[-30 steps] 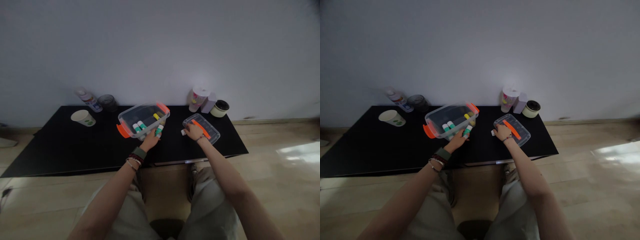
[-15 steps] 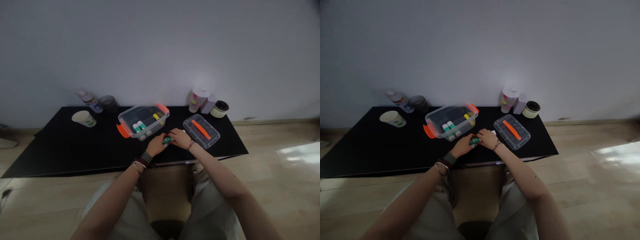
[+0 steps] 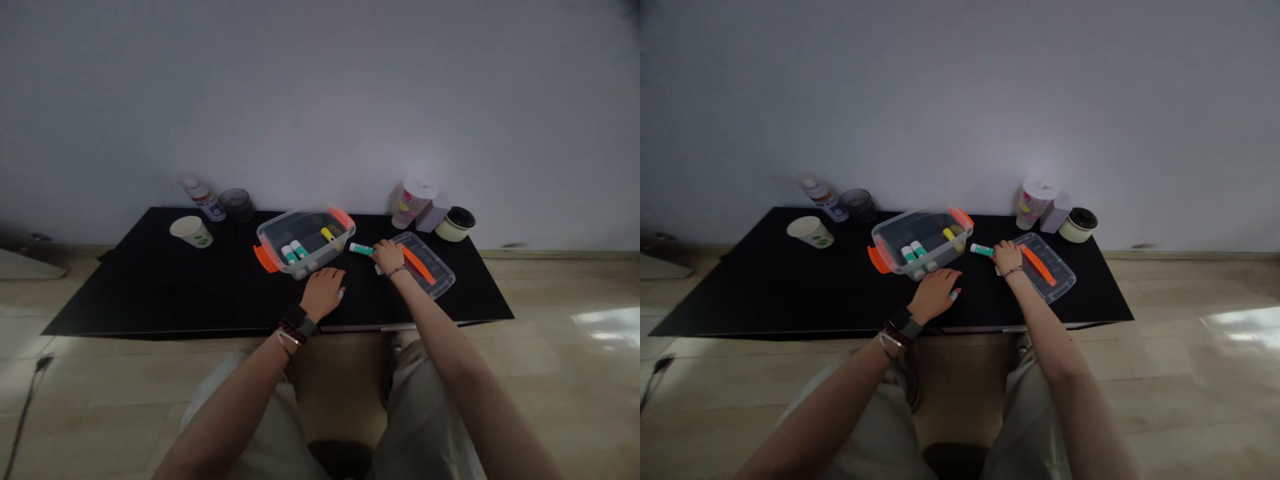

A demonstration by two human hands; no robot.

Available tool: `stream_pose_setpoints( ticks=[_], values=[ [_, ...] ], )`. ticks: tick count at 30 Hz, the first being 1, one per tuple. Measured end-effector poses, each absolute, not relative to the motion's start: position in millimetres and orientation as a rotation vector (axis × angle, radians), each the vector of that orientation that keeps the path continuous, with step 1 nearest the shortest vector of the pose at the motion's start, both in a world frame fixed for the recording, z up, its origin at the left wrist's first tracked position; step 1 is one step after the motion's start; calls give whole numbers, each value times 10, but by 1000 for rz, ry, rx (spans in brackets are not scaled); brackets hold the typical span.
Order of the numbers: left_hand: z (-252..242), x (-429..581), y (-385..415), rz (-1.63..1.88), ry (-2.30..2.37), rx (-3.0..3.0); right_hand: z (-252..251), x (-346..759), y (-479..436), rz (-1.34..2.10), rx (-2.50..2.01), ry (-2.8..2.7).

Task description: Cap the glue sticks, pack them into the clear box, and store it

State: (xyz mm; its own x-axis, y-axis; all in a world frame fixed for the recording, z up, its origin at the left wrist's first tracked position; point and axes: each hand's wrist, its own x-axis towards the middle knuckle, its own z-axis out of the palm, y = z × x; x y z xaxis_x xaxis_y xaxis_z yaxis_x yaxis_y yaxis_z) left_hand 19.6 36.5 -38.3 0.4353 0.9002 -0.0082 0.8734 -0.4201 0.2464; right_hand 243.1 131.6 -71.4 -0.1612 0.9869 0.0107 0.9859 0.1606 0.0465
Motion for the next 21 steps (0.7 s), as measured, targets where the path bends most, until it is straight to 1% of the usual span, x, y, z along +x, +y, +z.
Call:
stream_pose_setpoints(
  ticks=[3,6,8,11,13,15,21],
  values=[
    [-306,205,323,123,1538,2497,-531,2326,1364,62,2183,2425],
    [-261,201,296,81,1513,2500,-137,2109,1433,105,2310,2703],
    [-254,196,282,70,1498,2500,133,1840,1483,68,2218,2923],
    [-263,180,274,40,1491,2487,370,1286,1564,-216,1828,2971],
    [-263,159,276,28,1496,2473,375,898,1625,-382,1574,2808],
    [-246,129,282,33,1507,2457,279,565,1686,-453,1467,2676],
    [-144,22,294,50,1530,2366,-176,137,1839,-445,1332,2564]
  ],
)
